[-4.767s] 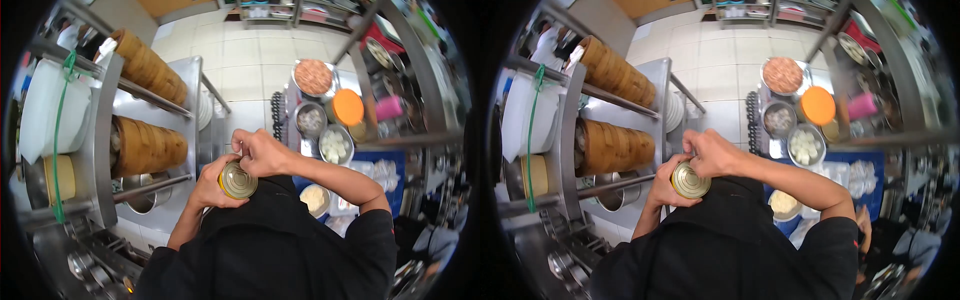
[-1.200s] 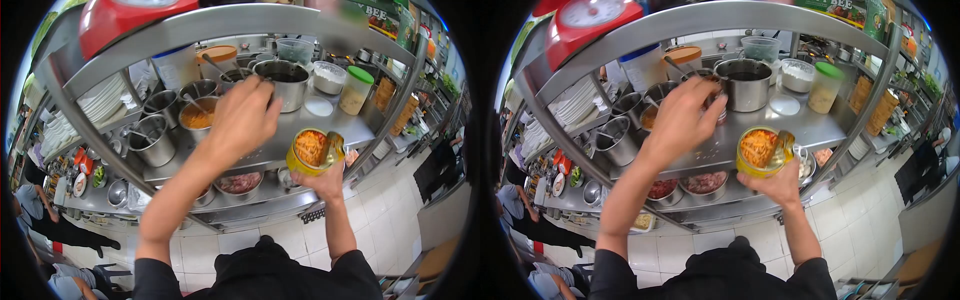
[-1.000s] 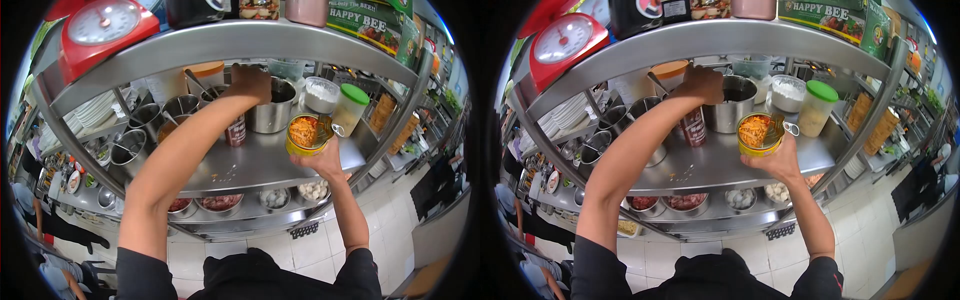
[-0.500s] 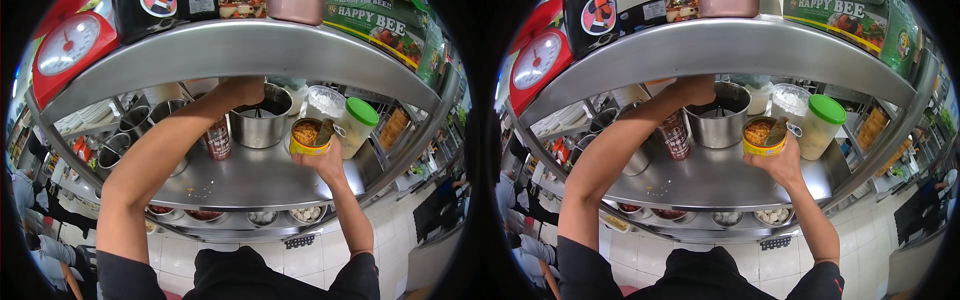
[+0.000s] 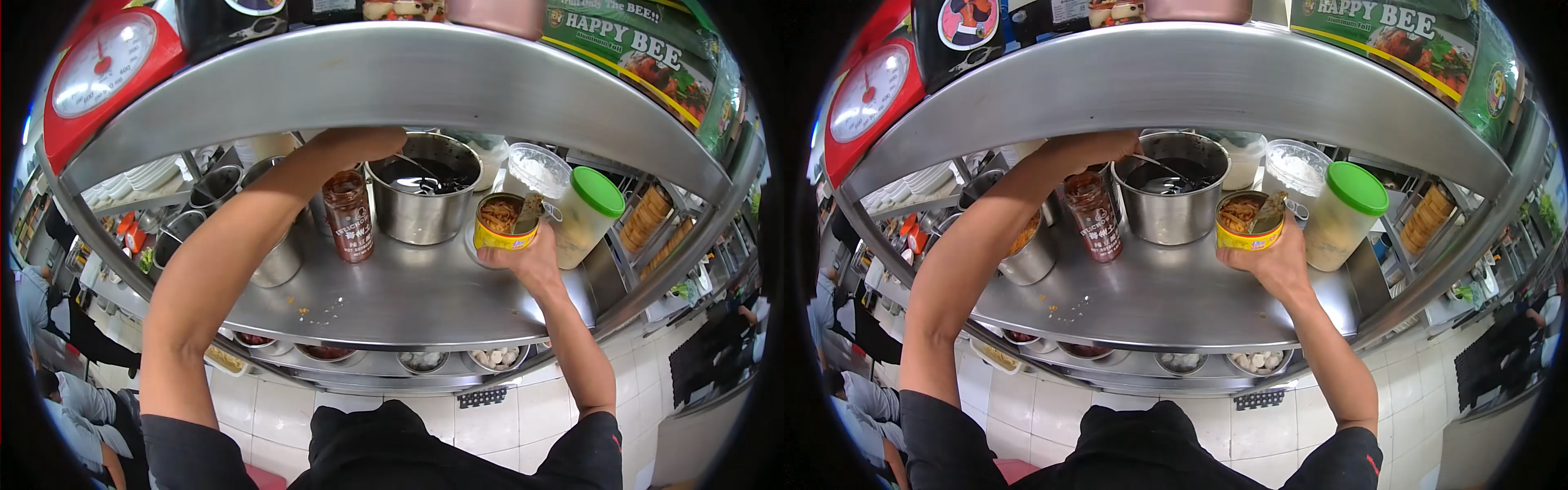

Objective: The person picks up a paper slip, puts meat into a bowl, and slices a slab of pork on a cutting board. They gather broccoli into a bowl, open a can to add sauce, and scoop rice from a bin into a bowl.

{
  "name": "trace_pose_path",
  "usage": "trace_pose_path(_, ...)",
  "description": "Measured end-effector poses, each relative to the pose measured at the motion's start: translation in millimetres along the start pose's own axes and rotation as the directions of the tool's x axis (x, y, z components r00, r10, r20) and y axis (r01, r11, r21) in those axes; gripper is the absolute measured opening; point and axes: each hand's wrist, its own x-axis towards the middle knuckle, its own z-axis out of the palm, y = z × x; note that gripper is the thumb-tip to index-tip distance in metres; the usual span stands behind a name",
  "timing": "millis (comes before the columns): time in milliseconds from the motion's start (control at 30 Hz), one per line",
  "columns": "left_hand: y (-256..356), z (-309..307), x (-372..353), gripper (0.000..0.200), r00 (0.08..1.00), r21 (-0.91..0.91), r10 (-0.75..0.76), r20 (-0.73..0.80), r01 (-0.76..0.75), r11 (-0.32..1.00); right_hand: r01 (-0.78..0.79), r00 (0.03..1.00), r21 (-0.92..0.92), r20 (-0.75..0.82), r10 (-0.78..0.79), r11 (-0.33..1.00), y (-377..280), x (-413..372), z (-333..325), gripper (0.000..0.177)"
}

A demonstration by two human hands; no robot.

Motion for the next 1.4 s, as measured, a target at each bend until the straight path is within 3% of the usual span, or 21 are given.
trace_pose_path(67,0.7,-1.2,-3.5,0.018,0.996,-0.129,-0.088,-0.024,0.085,0.988,-0.002,1.0,0.0,-0.005,0.002,1.0,-1.6,1.0,1.5,0.053)
trace_pose_path(167,-10.5,3.4,-4.5,0.021,0.994,-0.111,-0.053,-0.096,0.043,0.993,-0.021,0.999,-0.001,-0.025,0.021,1.0,-6.1,3.3,3.4,0.058)
trace_pose_path(300,-27.0,3.6,1.3,0.022,0.991,-0.293,-0.136,-0.013,0.126,0.948,-0.041,0.997,-0.018,-0.066,0.04,0.999,-0.4,7.6,3.4,0.064)
trace_pose_path(800,7.2,-40.9,-38.8,0.017,0.992,-0.26,-0.116,-0.043,0.101,0.96,-0.152,0.986,0.123,-0.047,0.159,0.981,-13.5,7.7,15.7,0.071)
trace_pose_path(867,17.7,-39.6,-57.9,0.016,0.997,-0.236,-0.06,-0.056,0.045,0.971,-0.158,0.985,0.141,-0.051,0.166,0.977,-12.9,5.6,16.2,0.07)
trace_pose_path(933,19.0,-28.2,-85.0,0.017,0.976,-0.213,0.153,-0.158,-0.185,0.96,-0.095,0.993,0.146,-0.053,0.104,0.985,-5.8,4.9,16.0,0.069)
trace_pose_path(967,38.6,-31.9,-104.2,0.019,0.983,-0.197,0.124,-0.134,-0.149,0.969,-0.096,0.992,0.147,-0.063,0.106,0.984,-3.8,4.8,15.3,0.069)
trace_pose_path(1000,41.6,-20.1,-120.9,0.019,0.936,-0.096,0.241,-0.259,-0.273,0.957,-0.078,0.996,0.145,-0.042,0.085,0.986,-2.3,5.2,14.5,0.066)
trace_pose_path(1033,39.7,-14.8,-130.2,0.02,0.903,-0.026,0.384,-0.195,-0.396,0.918,-0.06,0.998,0.143,-0.02,0.064,0.988,-1.6,4.4,13.5,0.063)
trace_pose_path(1100,42.2,-9.6,-140.7,0.027,0.702,0.213,0.652,-0.287,-0.617,0.758,-0.052,0.999,0.167,0.0,0.052,0.985,-2.0,1.4,12.2,0.06)
trace_pose_path(1300,40.1,2.2,-153.6,0.039,0.577,0.352,0.747,-0.33,-0.659,0.665,-0.063,0.996,0.253,0.07,0.047,0.965,-8.7,-9.8,12.1,0.058)
trace_pose_path(1400,41.6,0.3,-156.5,0.039,0.591,0.396,0.758,-0.275,-0.649,0.65,-0.094,0.993,0.31,0.101,0.066,0.946,-9.0,-15.6,15.0,0.06)
